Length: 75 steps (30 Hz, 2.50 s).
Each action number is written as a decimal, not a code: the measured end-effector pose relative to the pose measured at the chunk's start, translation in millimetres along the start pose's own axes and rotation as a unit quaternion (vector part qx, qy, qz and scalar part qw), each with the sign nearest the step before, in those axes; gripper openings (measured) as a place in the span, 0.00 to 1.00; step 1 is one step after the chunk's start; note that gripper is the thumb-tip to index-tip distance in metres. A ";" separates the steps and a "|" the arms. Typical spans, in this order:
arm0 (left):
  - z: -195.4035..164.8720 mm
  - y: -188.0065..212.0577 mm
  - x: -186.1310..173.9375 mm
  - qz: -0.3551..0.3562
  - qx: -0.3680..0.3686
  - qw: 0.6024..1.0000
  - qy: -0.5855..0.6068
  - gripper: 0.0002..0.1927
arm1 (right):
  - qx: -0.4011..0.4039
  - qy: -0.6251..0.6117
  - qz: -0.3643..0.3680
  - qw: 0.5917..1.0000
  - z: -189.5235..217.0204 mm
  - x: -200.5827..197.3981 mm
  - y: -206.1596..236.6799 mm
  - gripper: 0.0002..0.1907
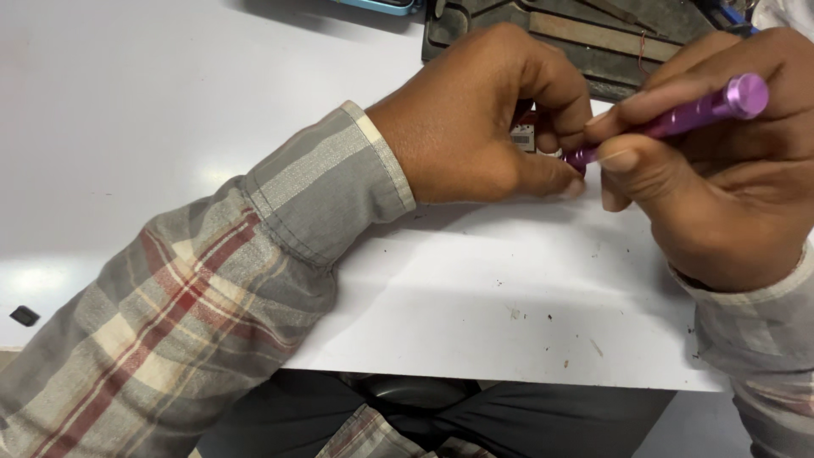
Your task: The person uses a purple precision screwdriver to remove screws from the back of a red mobile phone. They carefully unscrew multiple fasteners around the edges and near the camera module, then lift the back cover to separate it from the phone body.
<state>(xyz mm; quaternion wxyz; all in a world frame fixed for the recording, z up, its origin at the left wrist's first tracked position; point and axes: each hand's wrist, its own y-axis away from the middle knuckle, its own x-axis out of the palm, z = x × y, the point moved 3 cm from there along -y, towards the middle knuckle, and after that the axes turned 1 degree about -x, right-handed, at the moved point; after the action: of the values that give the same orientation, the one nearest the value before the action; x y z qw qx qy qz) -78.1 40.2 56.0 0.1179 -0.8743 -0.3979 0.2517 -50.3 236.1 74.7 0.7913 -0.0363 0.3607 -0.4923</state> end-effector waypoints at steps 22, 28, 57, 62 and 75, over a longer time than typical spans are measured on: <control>8.7 3.6 1.9 -0.009 -0.024 1.000 0.015 0.09 | -0.010 0.019 0.009 1.000 8.8 5.4 6.6 0.14; 11.3 6.2 0.6 0.000 -0.027 0.999 0.021 0.10 | -0.031 0.021 -0.022 0.999 5.9 10.0 7.5 0.15; -11.9 28.3 -27.6 -0.126 -0.102 0.954 -0.252 0.12 | 0.005 -0.028 -0.304 0.952 -51.0 -23.8 34.4 0.16; -14.2 29.7 -28.1 -0.115 -0.130 0.950 -0.260 0.12 | 0.035 -0.034 -0.337 0.940 -64.6 -33.5 37.7 0.16; -27.5 23.6 -26.6 -0.094 -0.124 0.951 -0.269 0.11 | 0.078 0.044 -0.283 0.955 -47.9 -32.8 12.1 0.10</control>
<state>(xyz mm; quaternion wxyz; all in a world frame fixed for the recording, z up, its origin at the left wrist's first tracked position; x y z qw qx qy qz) -63.3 4.5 78.9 -0.0795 -0.7407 -0.5233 0.4138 -78.6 283.1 52.0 0.6035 -0.0530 0.3306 -0.7237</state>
